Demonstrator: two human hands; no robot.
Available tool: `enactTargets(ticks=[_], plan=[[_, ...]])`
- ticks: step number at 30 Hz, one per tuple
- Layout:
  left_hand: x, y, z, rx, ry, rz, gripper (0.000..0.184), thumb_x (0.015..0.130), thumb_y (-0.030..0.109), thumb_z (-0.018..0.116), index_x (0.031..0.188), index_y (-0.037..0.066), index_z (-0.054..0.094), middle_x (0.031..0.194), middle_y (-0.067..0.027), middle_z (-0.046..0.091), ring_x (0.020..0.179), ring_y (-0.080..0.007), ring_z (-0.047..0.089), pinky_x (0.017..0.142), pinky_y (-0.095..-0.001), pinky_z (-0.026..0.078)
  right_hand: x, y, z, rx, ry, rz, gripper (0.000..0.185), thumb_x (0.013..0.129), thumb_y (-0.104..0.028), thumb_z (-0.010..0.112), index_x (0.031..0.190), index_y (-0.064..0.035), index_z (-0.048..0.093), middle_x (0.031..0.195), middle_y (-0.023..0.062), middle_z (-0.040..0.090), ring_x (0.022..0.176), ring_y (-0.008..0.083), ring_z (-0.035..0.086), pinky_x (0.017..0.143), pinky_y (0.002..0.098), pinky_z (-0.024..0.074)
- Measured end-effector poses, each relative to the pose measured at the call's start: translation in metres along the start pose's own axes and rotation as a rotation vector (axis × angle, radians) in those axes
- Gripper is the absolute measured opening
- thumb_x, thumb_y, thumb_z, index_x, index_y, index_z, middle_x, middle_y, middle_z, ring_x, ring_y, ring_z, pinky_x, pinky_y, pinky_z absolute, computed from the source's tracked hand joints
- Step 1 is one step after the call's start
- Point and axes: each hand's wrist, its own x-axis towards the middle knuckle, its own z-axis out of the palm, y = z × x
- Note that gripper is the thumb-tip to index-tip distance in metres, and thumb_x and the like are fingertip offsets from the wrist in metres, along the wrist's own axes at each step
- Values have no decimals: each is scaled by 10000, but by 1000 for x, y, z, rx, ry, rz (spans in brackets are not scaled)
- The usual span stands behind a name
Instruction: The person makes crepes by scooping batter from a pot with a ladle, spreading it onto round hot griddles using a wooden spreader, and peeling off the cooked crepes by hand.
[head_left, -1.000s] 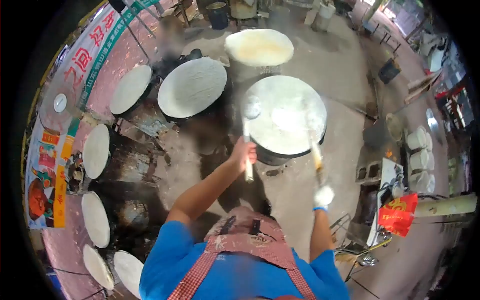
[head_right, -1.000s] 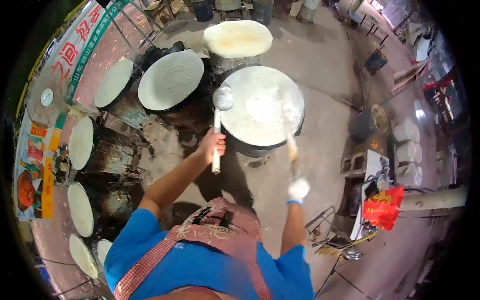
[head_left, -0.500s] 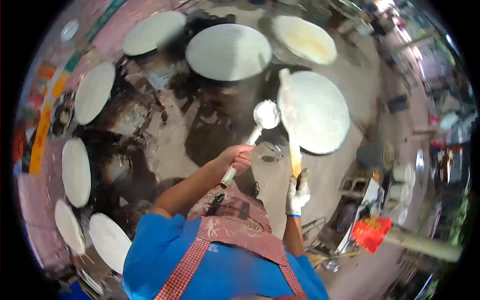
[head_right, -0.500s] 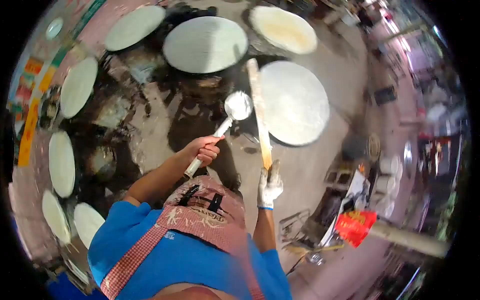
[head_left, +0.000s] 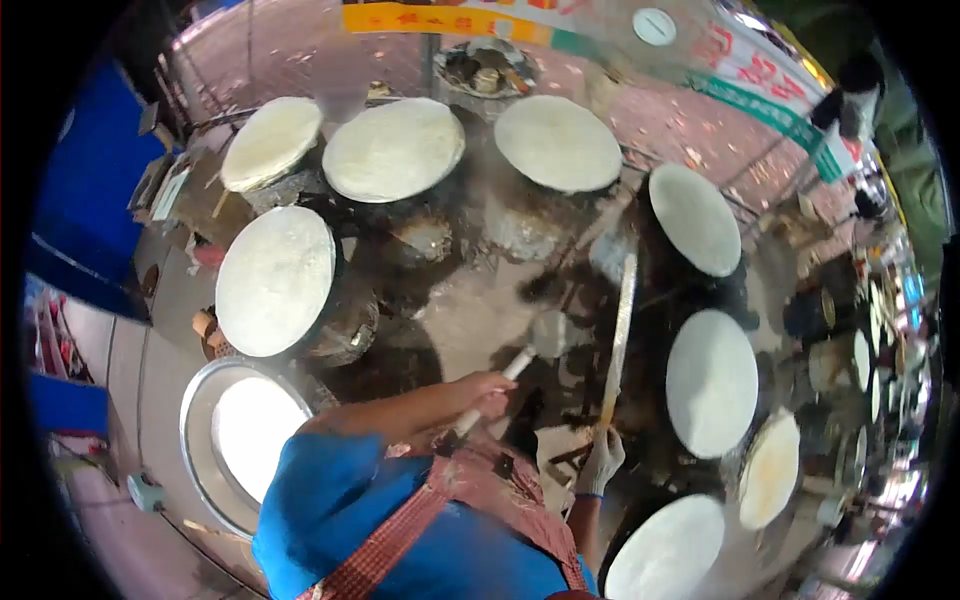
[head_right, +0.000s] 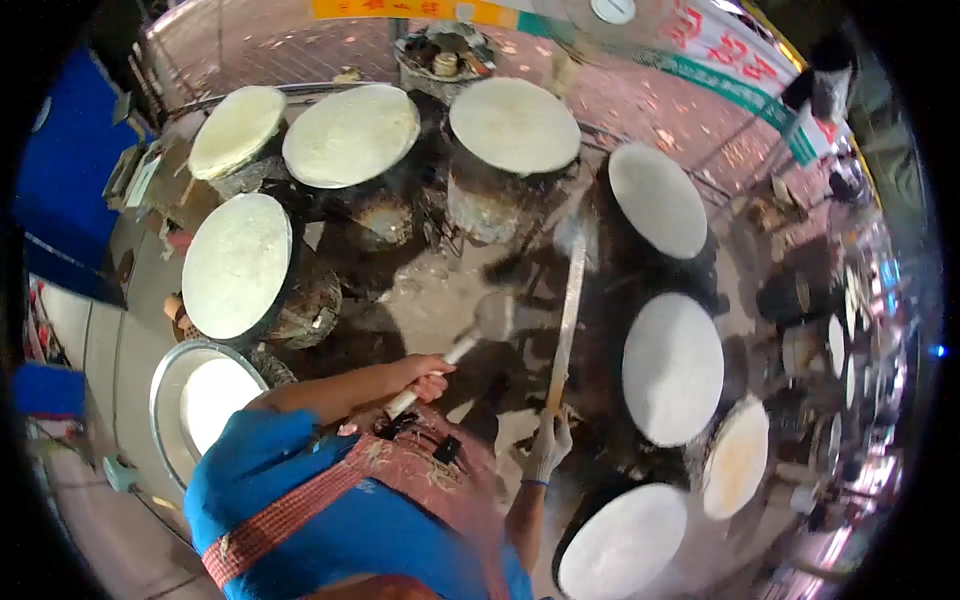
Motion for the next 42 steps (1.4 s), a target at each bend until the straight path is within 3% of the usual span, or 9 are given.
enactTargets(ticks=[4,6,14,16,18,21,27,39,42], plan=[[-16,15,-55,231,241,344,181,917,272,421,837,128,345,502,35,296,363,-62,263,322,-226,239,92,-29,52,-73,-145,-69,201,828,-177,620,856,22,629,666,-48,511,560,36,396,484,214,306],[-35,23,-32,-128,355,347,313,908,282,452,666,123,333,477,37,268,344,-73,272,312,-218,226,142,-31,73,-67,-239,-113,215,830,-189,613,854,24,632,660,-46,507,579,41,407,505,214,314],[-25,96,-21,-678,112,533,285,897,180,461,644,99,358,505,21,315,341,-53,287,281,-180,253,236,-123,148,-247,-583,-162,216,798,-176,604,840,35,630,692,-25,539,655,84,450,598,252,372],[-21,145,-5,-699,100,564,244,889,145,454,671,86,362,493,13,337,360,-65,329,293,-180,295,266,-107,173,-206,-632,-155,207,800,-168,604,838,34,632,716,-22,548,672,82,453,604,246,369],[-18,207,13,-235,249,675,278,897,194,397,628,132,366,473,31,347,383,-110,332,397,-276,315,288,-96,203,-75,-636,-102,227,808,-136,597,968,22,624,793,-10,576,694,78,482,629,236,394],[9,316,13,-143,34,802,246,886,148,439,648,128,383,483,6,365,396,-131,357,383,-283,313,302,-116,250,116,-703,5,426,822,-112,598,1226,-1,518,966,15,591,789,92,523,709,218,425],[86,502,7,-383,250,811,127,846,106,500,831,86,375,488,6,309,366,-113,309,334,-262,283,347,-126,337,77,-666,-131,414,822,-54,562,1233,-32,520,908,-7,609,711,59,524,605,193,426],[82,517,-20,-422,283,814,142,827,92,521,784,73,387,528,-4,321,384,-106,315,328,-256,285,319,-215,377,-1019,-598,-396,344,798,-268,592,1075,-66,614,956,224,607,930,344,586,787,356,454],[66,513,-5,-425,253,801,172,835,71,499,728,82,364,527,-2,335,381,-102,324,325,-239,284,316,-187,390,-709,-583,-500,328,804,-288,572,1073,-106,619,905,210,623,880,361,593,758,385,461]])
